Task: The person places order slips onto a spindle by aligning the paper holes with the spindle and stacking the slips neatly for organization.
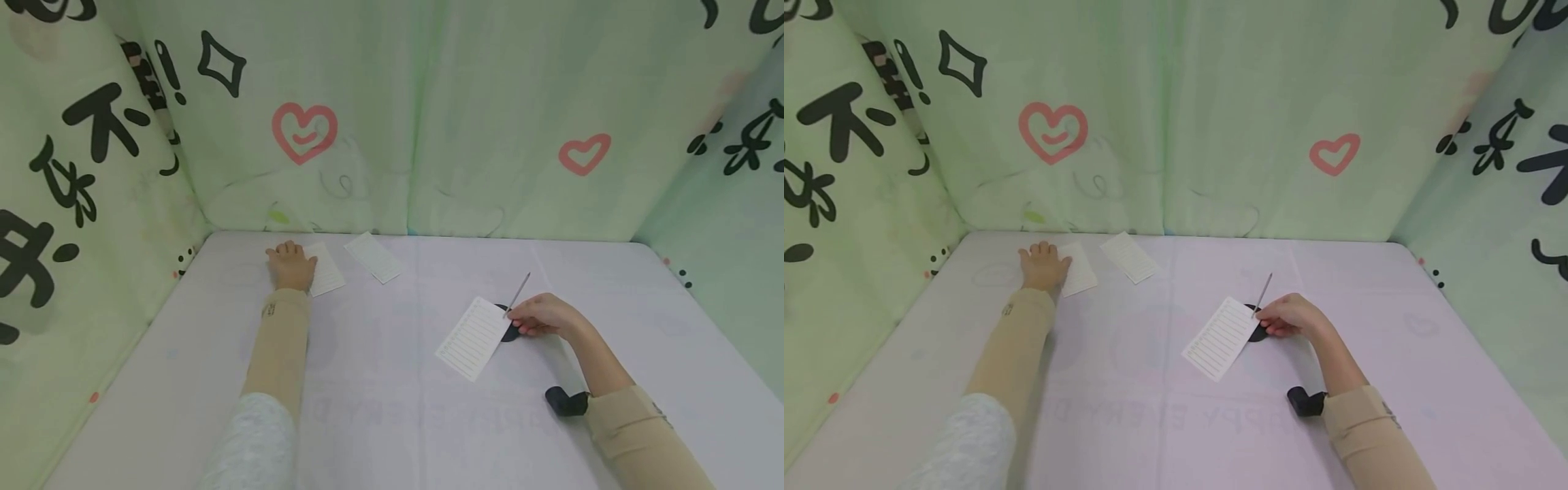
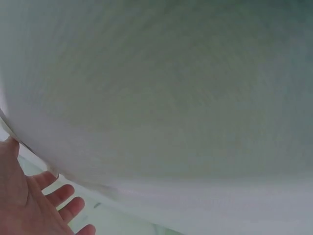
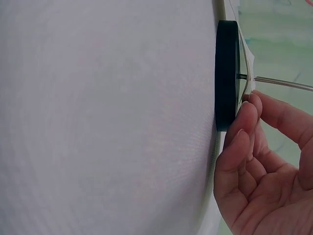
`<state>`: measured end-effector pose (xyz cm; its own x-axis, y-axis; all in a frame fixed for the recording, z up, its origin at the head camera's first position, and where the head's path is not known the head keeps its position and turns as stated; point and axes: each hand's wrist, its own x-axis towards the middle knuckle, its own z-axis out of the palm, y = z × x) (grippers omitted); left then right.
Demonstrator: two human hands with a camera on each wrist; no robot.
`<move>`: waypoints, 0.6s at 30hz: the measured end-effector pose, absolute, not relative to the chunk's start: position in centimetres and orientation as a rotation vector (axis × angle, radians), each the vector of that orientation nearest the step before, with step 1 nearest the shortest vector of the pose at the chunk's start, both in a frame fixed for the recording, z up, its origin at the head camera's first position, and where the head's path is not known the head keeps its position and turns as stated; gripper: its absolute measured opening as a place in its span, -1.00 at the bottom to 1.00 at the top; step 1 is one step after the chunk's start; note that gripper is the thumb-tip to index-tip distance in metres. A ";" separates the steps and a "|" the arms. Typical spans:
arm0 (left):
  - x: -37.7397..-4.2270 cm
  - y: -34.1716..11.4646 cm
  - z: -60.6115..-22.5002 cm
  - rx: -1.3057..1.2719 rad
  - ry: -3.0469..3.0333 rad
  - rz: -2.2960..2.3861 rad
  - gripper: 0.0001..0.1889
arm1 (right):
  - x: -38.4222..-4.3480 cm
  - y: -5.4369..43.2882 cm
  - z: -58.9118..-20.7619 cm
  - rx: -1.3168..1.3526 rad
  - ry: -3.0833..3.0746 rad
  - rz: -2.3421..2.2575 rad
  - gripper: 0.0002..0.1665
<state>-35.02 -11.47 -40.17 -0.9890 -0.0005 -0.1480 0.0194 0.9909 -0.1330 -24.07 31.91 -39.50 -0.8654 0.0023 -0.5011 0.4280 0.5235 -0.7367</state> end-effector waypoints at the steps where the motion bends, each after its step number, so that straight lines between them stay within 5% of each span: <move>1: -35.1 -11.5 -40.2 0.015 2.995 -0.188 -0.33 | -24.0 31.9 -39.5 0.346 2.323 -1.298 -0.82; 18: -35.8 -10.8 -40.5 0.046 3.064 -0.127 -0.43 | -24.1 31.9 -39.2 0.306 2.323 -1.287 -0.82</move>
<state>-35.77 -10.83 -40.47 -0.9968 0.0265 -0.0758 0.0327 0.9961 -0.0818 -24.06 31.85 -39.25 -0.8676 -0.0287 -0.4964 0.4055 0.5369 -0.7398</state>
